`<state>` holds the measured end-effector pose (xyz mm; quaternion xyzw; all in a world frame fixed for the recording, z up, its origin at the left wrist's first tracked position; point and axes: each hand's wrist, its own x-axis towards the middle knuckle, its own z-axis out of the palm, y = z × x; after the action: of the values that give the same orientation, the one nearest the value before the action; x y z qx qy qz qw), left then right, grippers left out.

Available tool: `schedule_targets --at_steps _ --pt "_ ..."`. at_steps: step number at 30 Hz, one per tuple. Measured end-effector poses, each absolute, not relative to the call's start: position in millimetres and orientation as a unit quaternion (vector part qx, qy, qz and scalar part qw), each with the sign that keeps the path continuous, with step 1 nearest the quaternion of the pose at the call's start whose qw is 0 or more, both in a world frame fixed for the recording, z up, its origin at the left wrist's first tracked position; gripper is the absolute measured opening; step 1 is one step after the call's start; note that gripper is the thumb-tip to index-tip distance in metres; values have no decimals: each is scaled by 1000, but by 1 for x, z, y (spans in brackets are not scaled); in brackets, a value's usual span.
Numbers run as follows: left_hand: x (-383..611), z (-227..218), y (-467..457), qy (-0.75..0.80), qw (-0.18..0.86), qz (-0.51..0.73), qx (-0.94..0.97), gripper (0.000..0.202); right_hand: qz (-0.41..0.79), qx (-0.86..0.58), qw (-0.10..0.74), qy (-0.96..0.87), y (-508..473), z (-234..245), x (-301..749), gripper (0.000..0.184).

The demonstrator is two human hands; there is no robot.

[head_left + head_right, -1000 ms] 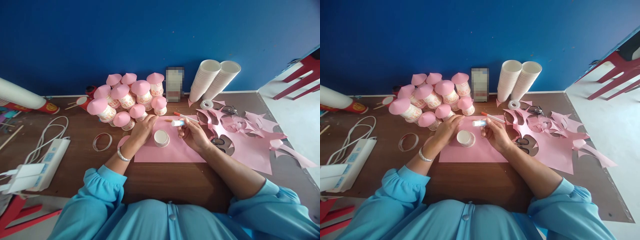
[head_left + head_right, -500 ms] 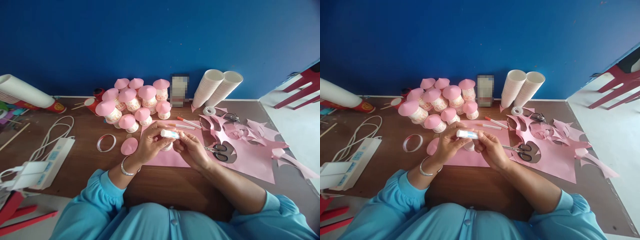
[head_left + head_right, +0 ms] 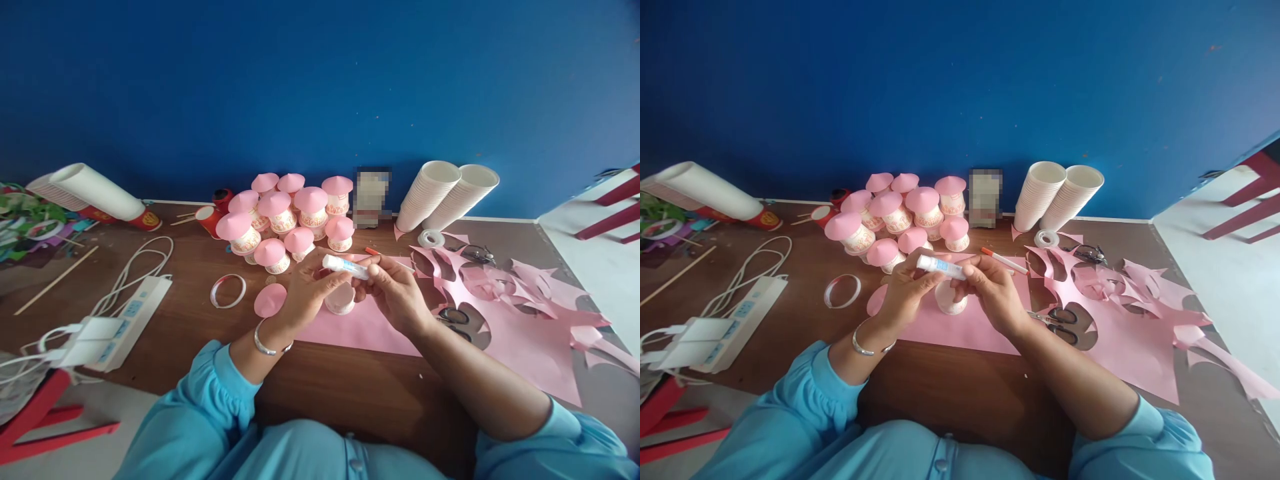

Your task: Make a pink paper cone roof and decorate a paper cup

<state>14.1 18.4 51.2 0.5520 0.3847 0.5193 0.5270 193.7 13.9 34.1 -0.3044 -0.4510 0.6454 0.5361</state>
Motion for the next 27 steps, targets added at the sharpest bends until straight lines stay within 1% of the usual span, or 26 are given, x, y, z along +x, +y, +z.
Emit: schedule_targets --at_steps 3,7,10,12,15,17,20,23,25,27 --pt "14 53 18 399 496 522 568 22 643 -309 550 -435 15 30 193 31" --pt "18 48 18 402 499 525 560 18 565 -337 596 -461 14 24 191 23" --pt "19 46 19 403 501 523 559 19 519 -361 607 -482 15 24 192 22" --pt "19 47 20 407 494 523 563 21 570 -347 581 -466 17 25 194 26" --pt "17 50 20 417 467 517 584 20 696 -299 501 -418 19 24 195 37" --pt "17 51 20 420 448 515 598 19 716 -292 487 -407 19 22 196 37" --pt "18 49 20 407 476 523 578 19 652 -321 537 -428 18 19 195 36" --pt "19 45 21 385 536 528 535 13 541 -365 575 -494 15 18 195 37" --pt "21 43 21 374 560 531 515 13 452 -395 587 -543 12 18 196 32" --pt "23 44 20 375 567 532 505 17 384 -411 594 -576 9 18 195 26"
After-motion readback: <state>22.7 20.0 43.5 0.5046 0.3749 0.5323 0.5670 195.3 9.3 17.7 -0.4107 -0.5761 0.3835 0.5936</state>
